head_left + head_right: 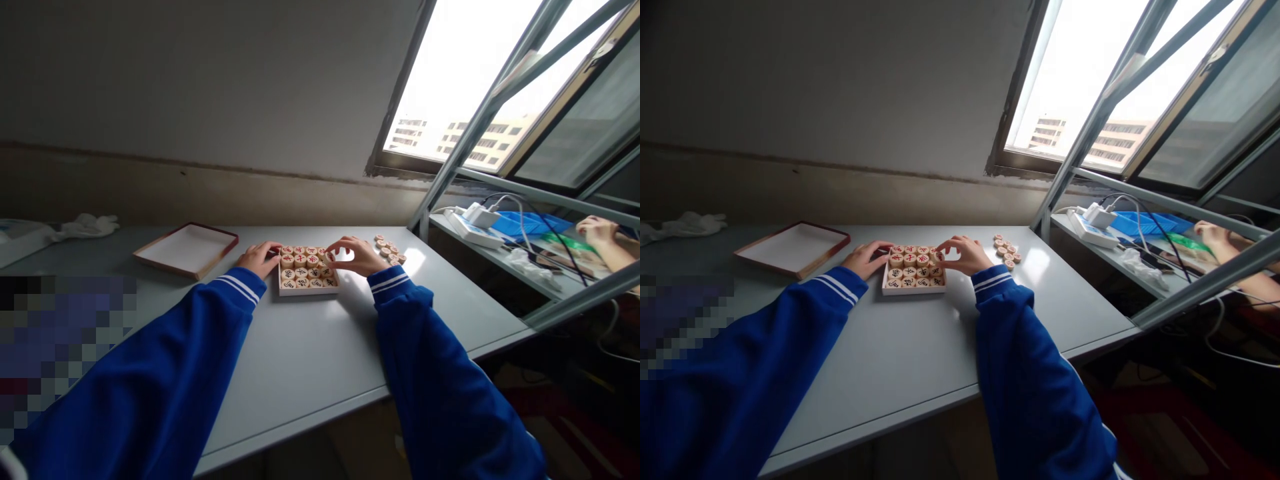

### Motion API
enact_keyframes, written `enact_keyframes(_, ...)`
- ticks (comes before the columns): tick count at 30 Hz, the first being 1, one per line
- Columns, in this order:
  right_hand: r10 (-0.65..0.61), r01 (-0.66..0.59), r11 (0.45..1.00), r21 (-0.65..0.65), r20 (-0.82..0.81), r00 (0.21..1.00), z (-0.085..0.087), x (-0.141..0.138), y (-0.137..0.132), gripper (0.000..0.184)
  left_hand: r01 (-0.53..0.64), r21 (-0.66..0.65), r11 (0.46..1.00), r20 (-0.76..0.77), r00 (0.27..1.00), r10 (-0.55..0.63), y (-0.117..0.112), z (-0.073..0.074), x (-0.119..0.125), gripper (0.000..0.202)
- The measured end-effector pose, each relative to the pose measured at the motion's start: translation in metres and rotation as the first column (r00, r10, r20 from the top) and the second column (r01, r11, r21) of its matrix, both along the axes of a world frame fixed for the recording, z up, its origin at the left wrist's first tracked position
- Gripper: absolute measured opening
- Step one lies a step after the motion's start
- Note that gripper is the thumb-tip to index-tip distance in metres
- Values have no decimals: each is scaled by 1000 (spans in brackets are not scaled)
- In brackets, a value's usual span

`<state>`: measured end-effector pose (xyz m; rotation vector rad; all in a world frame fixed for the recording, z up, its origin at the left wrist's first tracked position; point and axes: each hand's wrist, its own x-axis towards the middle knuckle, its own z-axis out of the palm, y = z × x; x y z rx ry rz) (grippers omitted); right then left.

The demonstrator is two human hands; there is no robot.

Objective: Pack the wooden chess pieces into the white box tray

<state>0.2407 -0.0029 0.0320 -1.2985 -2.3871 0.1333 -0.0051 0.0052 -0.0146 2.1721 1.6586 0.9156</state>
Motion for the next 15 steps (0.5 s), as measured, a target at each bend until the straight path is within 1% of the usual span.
enact_keyframes(2, -3, 3, 1000, -18, 21, 1000, 0, -8, -4, 26, 5, 9, 1000, 2, 1000, -5, 0, -1, 0, 29)
enact_keyframes(5, -55, 56, 998, -10, 86, 995, -1, -14, -6, 25, 4, 27, 1000, 1, 1000, -4, 1, -2, 0, 29)
enact_keyframes(9, -91, 87, 996, 30, 132, 987, -1, -14, -7, 25, 2, 9, 1000, -11, 1000, -2, 0, -1, -1, 29)
enact_keyframes(15, -128, 112, 988, 102, 169, 977, 0, -12, -7, 27, 22, -17, 1000, -17, 1000, -23, -3, 5, 0, 30)
